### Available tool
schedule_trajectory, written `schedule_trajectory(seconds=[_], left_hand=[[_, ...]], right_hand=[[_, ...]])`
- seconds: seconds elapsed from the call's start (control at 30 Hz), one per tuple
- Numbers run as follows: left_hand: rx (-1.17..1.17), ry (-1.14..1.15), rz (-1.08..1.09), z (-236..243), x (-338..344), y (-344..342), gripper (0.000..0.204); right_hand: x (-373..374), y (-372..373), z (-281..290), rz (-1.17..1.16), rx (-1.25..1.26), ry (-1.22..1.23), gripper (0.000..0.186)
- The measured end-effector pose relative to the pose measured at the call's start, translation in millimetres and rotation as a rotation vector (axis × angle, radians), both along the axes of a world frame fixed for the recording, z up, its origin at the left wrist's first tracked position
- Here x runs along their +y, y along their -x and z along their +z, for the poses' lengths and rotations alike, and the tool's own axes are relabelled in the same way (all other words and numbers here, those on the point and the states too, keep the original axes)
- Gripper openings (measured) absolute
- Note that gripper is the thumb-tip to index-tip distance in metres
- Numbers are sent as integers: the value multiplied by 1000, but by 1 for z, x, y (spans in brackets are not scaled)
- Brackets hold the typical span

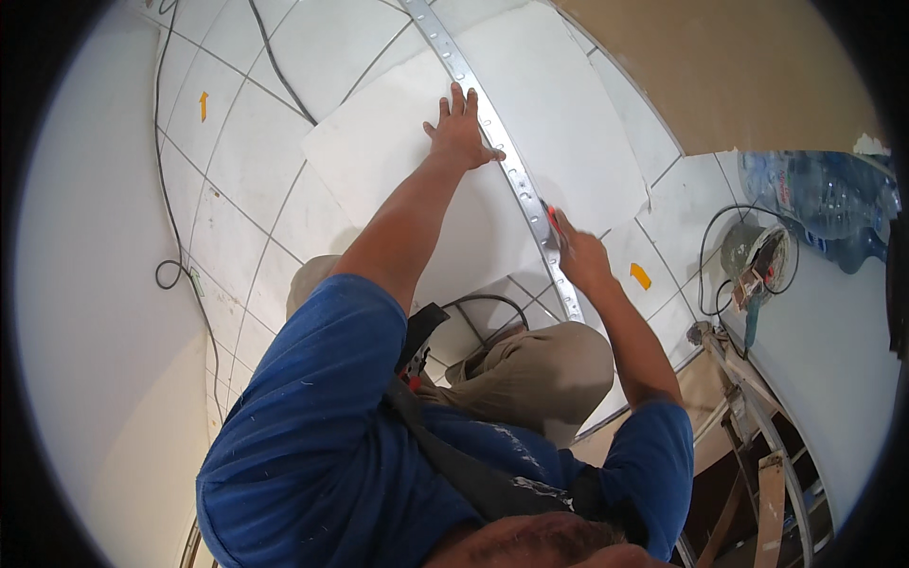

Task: The person measures and cuts a white board using a utility knife and a metal ruler. They then lift the board to fit it into a ceiling opening, trim the edges, and remove the excess piece.

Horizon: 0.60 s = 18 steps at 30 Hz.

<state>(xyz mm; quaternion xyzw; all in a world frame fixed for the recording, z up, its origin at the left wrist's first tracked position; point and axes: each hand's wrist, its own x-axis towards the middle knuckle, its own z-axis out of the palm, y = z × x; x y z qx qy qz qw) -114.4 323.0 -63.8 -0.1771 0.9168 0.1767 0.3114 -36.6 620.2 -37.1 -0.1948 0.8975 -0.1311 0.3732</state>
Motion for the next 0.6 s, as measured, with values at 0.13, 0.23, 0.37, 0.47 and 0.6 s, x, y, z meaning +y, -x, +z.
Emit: schedule_trajectory(seconds=[0.13,0.23,0.37,0.47,0.6], left_hand=[[3,-1,-25,-4,4,4,134],[29,8,-44,-6,5,7,136],[104,-6,-47,-11,3,-16,139],[69,-39,-150,-17,-12,-3,138],[188,-254,-238,-30,-79,-28,132]], right_hand=[[97,-81,9,141,-109,-171,66],[179,-131,55,53,-283,-455,73],[149,-123,47,-445,399,-8,46],[94,-117,5,-489,295,88,40],[39,-111,-38,-283,396,180,47]])
